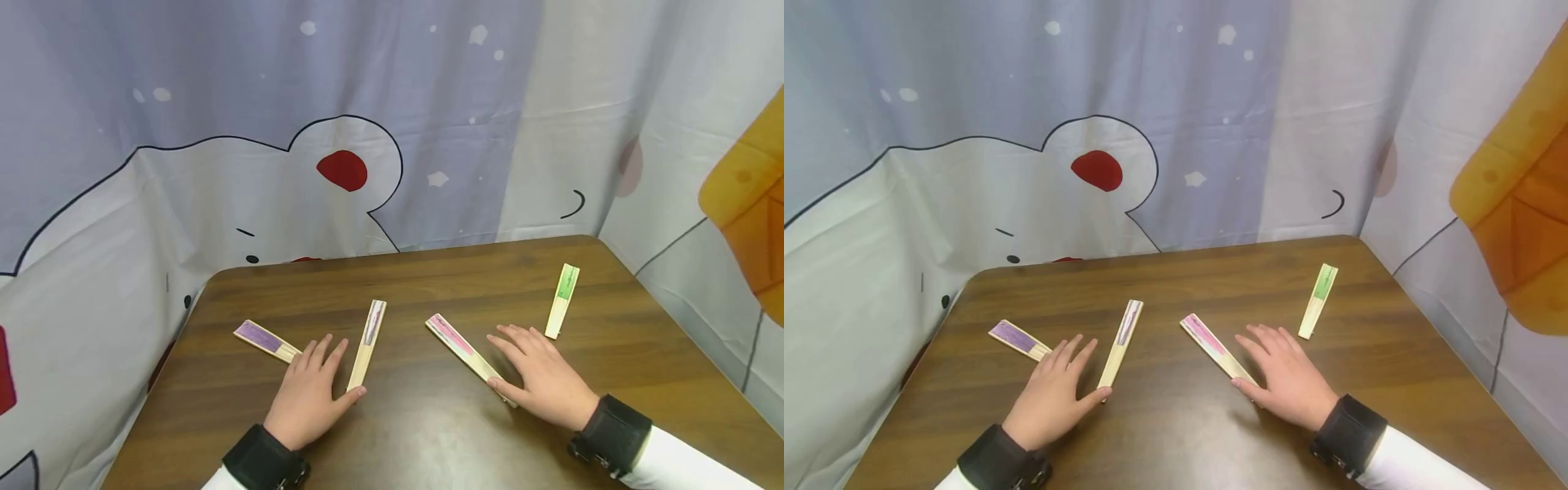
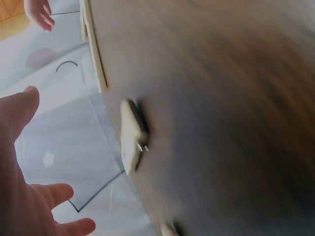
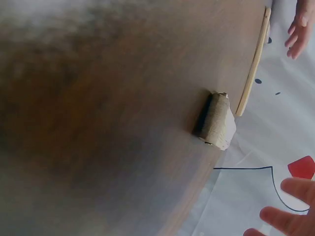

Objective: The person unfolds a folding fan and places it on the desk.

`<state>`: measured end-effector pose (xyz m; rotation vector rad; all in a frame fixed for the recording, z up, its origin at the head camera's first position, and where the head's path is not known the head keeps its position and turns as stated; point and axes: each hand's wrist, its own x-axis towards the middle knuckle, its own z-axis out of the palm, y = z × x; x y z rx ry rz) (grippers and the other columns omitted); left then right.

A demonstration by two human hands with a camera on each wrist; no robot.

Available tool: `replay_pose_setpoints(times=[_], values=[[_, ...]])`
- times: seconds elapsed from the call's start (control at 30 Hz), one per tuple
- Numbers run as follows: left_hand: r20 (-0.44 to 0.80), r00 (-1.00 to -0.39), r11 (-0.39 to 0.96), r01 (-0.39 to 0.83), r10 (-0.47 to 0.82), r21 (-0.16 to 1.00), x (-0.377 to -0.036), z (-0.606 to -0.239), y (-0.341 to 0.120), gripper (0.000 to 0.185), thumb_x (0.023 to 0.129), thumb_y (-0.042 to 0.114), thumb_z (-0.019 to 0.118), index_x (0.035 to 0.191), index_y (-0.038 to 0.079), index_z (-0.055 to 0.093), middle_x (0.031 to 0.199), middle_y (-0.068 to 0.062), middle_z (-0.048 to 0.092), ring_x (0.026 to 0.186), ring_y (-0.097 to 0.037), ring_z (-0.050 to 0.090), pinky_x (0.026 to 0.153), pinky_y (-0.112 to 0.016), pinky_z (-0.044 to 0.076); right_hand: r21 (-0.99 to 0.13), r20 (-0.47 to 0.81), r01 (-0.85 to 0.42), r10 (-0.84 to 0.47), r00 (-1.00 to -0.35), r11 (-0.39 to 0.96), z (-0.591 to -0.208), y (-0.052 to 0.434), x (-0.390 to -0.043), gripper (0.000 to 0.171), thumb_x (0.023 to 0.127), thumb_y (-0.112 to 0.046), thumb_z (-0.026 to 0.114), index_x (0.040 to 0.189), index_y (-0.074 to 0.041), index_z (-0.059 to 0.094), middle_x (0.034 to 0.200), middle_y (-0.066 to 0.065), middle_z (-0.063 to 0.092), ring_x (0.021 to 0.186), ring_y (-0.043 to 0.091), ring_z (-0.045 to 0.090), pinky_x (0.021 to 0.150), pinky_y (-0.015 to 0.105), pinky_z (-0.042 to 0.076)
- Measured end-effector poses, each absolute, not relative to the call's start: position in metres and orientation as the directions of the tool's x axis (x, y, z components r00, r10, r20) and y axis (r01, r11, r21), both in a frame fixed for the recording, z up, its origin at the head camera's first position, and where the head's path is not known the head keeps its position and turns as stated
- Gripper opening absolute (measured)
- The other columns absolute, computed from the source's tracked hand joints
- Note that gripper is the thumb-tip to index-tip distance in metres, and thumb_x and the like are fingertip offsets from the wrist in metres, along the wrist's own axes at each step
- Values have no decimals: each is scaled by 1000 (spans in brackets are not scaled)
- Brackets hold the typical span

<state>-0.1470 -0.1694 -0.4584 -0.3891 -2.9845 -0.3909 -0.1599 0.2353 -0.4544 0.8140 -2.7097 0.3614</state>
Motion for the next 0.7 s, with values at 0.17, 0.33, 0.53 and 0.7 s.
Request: replay_pose_setpoints(times=[0.17, 0.33, 0.53, 0.7], values=[[140, -963, 894, 267, 232, 359, -154, -453, -157, 81, 90, 66, 57, 151, 16, 41, 156, -15, 34, 141, -38, 34, 112, -57, 32, -171, 343, -543, -467, -815, 822, -455, 235, -159, 65, 93, -51, 63, 141, -9, 51, 145, 14, 47, 136, 34, 41, 113, 57, 26], [153, -961, 830, 278, 232, 483, -170, -444, -130, 76, 92, 68, 51, 150, 20, 43, 156, -8, 35, 139, -30, 40, 104, -52, 44, -193, 332, -516, -439, -835, 835, -455, 239, -160, 63, 95, -48, 63, 141, -6, 50, 145, 17, 47, 135, 38, 40, 111, 59, 29], [159, -931, 723, 355, 327, 593, -198, -434, -79, 61, 97, 48, 58, 148, 17, 46, 154, -7, 41, 140, -25, 40, 111, -45, 37, -347, 261, -402, -325, -909, 847, -456, 253, -169, 63, 97, -46, 60, 142, -3, 48, 146, 21, 44, 135, 43, 39, 106, 63, 33], [94, -908, 644, 359, 408, 676, -219, -432, -26, 54, 99, 42, 57, 146, 17, 48, 144, -9, 53, 129, -24, 52, 105, -42, 44, -516, 129, -228, -189, -974, 825, -455, 272, -179, 66, 100, -44, 55, 144, 3, 40, 146, 28, 39, 133, 48, 37, 103, 64, 35]])
